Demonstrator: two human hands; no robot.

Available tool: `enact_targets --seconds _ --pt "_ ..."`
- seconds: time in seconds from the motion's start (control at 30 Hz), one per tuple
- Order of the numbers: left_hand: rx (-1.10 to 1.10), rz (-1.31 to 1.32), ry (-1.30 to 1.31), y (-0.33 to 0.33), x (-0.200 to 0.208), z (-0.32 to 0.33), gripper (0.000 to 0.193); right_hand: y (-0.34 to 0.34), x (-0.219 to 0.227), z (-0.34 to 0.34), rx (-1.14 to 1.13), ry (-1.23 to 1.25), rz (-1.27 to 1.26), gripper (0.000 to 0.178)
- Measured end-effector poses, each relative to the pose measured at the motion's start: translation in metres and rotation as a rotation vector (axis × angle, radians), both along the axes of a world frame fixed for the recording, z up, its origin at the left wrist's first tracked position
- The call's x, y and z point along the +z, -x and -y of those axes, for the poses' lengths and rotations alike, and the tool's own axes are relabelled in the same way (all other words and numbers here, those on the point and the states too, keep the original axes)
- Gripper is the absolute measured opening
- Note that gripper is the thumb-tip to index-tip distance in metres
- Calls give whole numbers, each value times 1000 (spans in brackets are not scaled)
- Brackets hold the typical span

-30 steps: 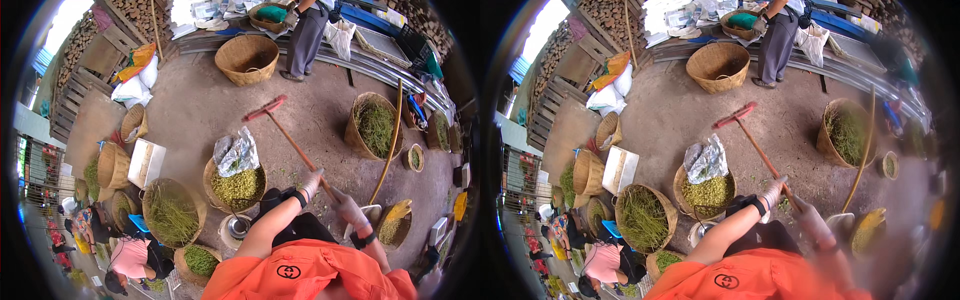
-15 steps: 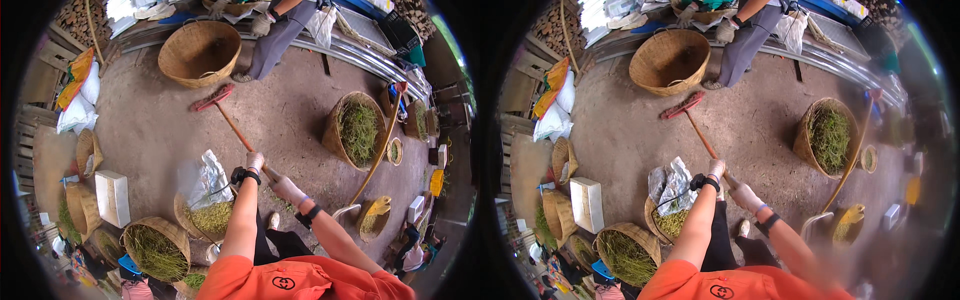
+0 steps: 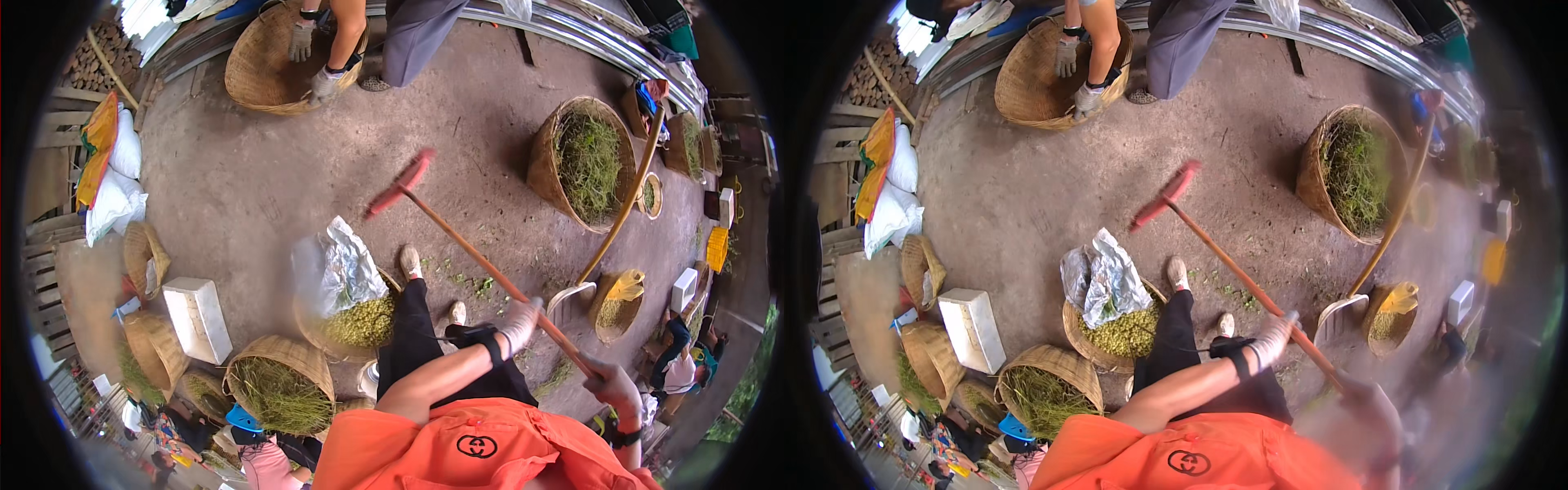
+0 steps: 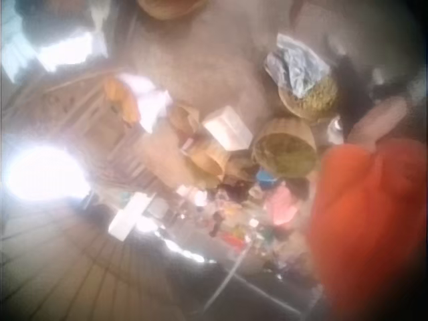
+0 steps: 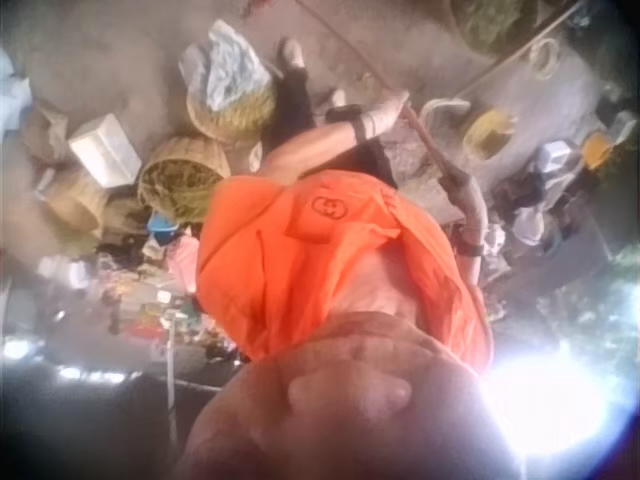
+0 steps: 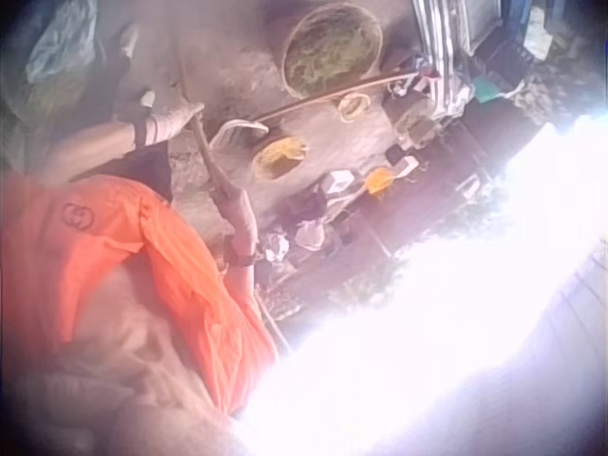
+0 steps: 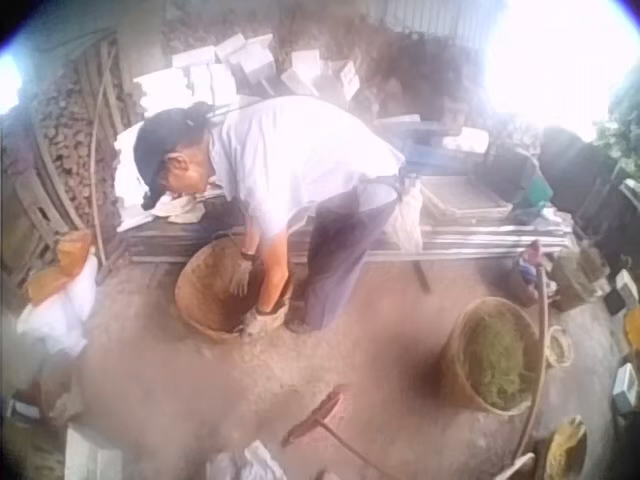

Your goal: Raking and shoveling plant debris into a basket in an outdoor produce-processing workspace.

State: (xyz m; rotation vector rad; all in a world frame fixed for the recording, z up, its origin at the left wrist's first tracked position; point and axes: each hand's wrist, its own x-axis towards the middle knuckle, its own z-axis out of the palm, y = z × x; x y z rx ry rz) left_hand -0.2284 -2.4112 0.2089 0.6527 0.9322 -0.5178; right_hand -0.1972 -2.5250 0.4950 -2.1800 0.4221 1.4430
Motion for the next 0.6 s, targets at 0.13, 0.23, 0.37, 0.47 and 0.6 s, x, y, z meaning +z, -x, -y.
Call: enact_targets --seconds 0.13,0.23,0.37,0.47,0.6 --pt "146 2 -349 -43 -97 -140 25 -30 -132 -107 257 -275 229 52" --pt "-13 -66 -550 -77 -174 -250 23 -26 -221 -178 161 -490 363 54" --pt "-286 -91 -586 -64 -189 -215 24 -5 -219 -164 149 -362 311 52" --pt "-397 -124 -375 -23 -136 -89 24 -1 -114 -89 78 -192 161 54" --pt "-358 -104 -11 19 -18 49 25 16 3 -12 49 54 29 58"
